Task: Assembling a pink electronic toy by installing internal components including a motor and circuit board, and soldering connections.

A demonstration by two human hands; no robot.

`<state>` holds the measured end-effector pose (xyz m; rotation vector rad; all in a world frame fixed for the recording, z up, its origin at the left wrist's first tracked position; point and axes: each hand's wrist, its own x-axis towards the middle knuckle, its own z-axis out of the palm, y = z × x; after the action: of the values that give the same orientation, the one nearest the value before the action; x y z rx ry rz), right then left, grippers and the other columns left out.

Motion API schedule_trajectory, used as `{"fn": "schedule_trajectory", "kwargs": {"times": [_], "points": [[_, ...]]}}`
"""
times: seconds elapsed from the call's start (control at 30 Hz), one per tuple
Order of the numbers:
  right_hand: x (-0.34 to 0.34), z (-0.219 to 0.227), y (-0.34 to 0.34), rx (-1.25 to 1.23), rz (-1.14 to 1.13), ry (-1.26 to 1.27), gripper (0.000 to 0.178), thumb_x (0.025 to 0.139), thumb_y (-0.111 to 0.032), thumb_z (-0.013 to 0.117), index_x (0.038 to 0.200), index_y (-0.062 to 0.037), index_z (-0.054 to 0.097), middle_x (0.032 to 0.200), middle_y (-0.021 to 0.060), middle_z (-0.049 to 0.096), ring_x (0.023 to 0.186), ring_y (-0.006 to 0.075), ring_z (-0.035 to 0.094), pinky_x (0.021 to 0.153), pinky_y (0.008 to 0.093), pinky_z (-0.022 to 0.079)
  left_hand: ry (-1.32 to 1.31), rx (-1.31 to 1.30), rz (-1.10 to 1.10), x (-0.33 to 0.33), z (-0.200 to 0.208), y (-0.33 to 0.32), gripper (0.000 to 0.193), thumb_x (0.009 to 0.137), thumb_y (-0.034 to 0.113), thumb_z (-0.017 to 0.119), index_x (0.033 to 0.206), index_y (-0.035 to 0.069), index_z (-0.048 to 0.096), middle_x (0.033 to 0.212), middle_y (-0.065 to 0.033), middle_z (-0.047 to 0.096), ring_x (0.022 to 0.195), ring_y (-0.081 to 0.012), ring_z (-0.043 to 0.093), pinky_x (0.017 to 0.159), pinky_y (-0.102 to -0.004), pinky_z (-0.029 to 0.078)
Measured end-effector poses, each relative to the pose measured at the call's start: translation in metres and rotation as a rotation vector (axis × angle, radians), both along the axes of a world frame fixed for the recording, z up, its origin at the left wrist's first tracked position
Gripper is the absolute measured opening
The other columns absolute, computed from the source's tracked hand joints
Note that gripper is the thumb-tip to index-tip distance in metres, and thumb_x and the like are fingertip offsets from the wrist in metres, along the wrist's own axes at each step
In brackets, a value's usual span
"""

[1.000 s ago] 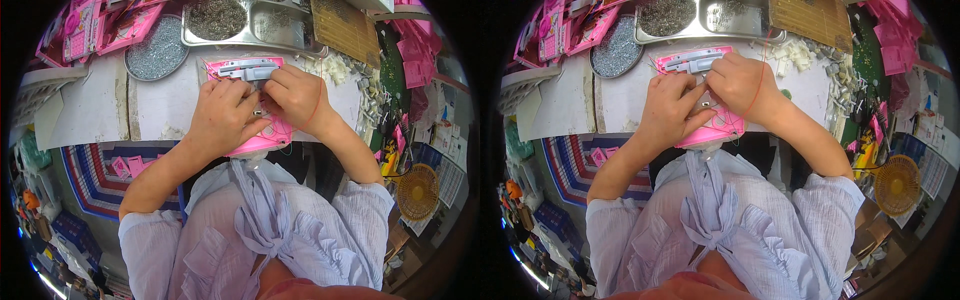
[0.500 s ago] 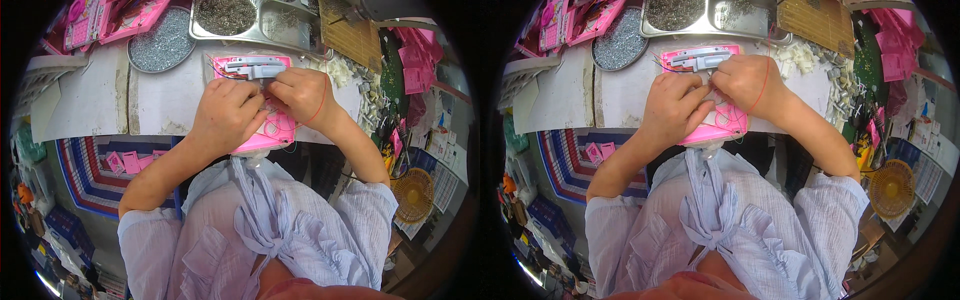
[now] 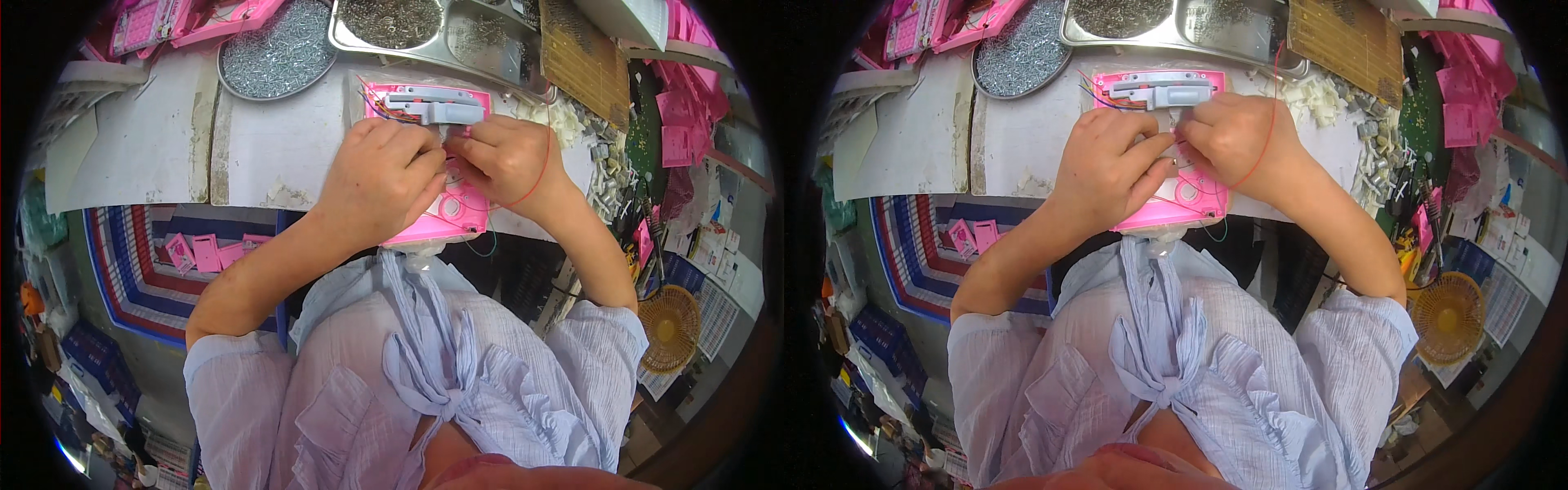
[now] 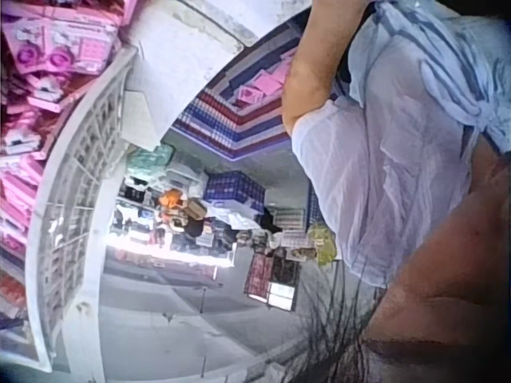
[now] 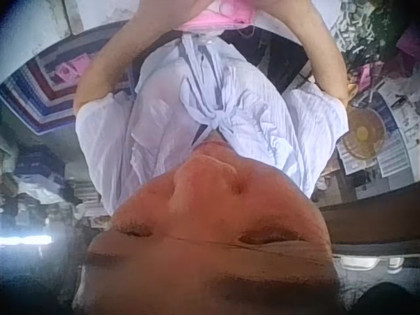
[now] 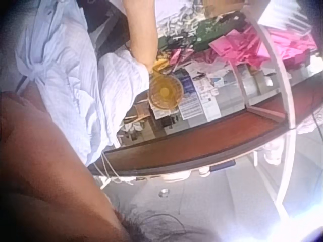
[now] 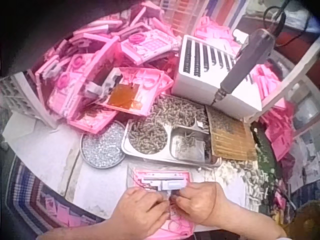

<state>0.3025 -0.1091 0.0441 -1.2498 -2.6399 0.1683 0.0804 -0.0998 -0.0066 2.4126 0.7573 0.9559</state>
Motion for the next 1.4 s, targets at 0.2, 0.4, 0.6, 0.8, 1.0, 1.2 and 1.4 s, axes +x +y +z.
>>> {"fn": "schedule_trajectory", "kwargs": {"times": [0.2, 0.4, 0.6, 0.8, 1.0, 1.2, 1.4], "points": [[-0.004, 0.014, -0.011, -0.114, -0.075, -0.099, 0.019, 0.076, -0.018, 0.076, 0.094, -0.0108, 0.077, 0.075, 0.0042, 0.066, 0.072, 0.025, 0.068, 0.058, 0.038, 0.054, -0.003, -0.006, -0.007, -0.001, 0.0, 0.0, 0.028, 0.078, 0.017, 0.076, 0.103, 0.006, 0.072, 0.1, -0.0049, 0.062, 0.093, -0.0255, 0.061, 0.085, -0.0417, 0.046], [0.001, -0.001, -0.004, -0.155, -0.158, 0.129, 0.014, 0.081, -0.017, 0.073, 0.092, -0.0094, 0.075, 0.074, 0.0086, 0.067, 0.07, 0.0301, 0.068, 0.06, 0.0412, 0.054, -0.015, -0.01, -0.007, 0.001, 0.001, 0.001, 0.027, 0.078, 0.016, 0.076, 0.103, 0.006, 0.073, 0.099, -0.0053, 0.062, 0.091, -0.0259, 0.061, 0.085, -0.0417, 0.045], [0.0, 0.0, -0.008, -0.138, -0.182, 0.114, 0.013, 0.081, -0.017, 0.074, 0.091, -0.0094, 0.075, 0.072, 0.008, 0.067, 0.068, 0.0296, 0.068, 0.058, 0.0406, 0.053, -0.009, -0.014, -0.007, 0.0, 0.001, 0.001, 0.027, 0.078, 0.016, 0.075, 0.104, 0.006, 0.073, 0.099, -0.0055, 0.062, 0.09, -0.0261, 0.061, 0.084, -0.0416, 0.045], [-0.002, 0.006, -0.018, -0.147, -0.127, -0.001, 0.023, 0.08, -0.017, 0.074, 0.101, -0.0093, 0.076, 0.068, 0.0053, 0.063, 0.064, 0.0259, 0.066, 0.054, 0.0381, 0.052, 0.009, -0.014, -0.007, -0.001, 0.003, 0.0, 0.027, 0.078, 0.015, 0.076, 0.104, 0.006, 0.073, 0.099, -0.0049, 0.063, 0.089, -0.0257, 0.061, 0.084, -0.0412, 0.045], [0.009, 0.008, -0.005, -0.082, 0.105, -0.23, 0.025, 0.084, -0.022, 0.069, 0.102, -0.0075, 0.077, 0.062, 0.0068, 0.062, 0.059, 0.0266, 0.066, 0.053, 0.0375, 0.052, 0.043, 0.027, -0.023, 0.001, 0.006, 0.001, 0.028, 0.078, 0.016, 0.077, 0.104, 0.006, 0.072, 0.099, -0.005, 0.063, 0.089, -0.0251, 0.062, 0.083, -0.0412, 0.046], [0.023, 0.018, 0.036, -0.204, 0.349, -0.081, 0.026, 0.08, -0.017, 0.07, 0.104, -0.0135, 0.078, 0.067, 0.0104, 0.066, 0.064, 0.029, 0.068, 0.057, 0.0413, 0.053, 0.133, 0.037, -0.099, -0.002, 0.015, 0.007, 0.027, 0.08, 0.017, 0.077, 0.104, 0.006, 0.071, 0.103, -0.007, 0.065, 0.093, -0.0264, 0.063, 0.086, -0.0403, 0.046], [0.051, 0.035, -0.033, -0.707, -0.031, 0.313, 0.059, 0.076, -0.005, 0.065, 0.135, -0.012, 0.066, 0.082, 0.0125, 0.069, 0.071, 0.0289, 0.068, 0.066, 0.0406, 0.055, 0.213, 0.02, -0.103, -0.015, 0.023, -0.002, 0.044, 0.077, 0.024, 0.079, 0.116, 0.007, 0.068, 0.107, -0.0077, 0.062, 0.1, -0.0265, 0.06, 0.096, -0.0455, 0.04]]}}
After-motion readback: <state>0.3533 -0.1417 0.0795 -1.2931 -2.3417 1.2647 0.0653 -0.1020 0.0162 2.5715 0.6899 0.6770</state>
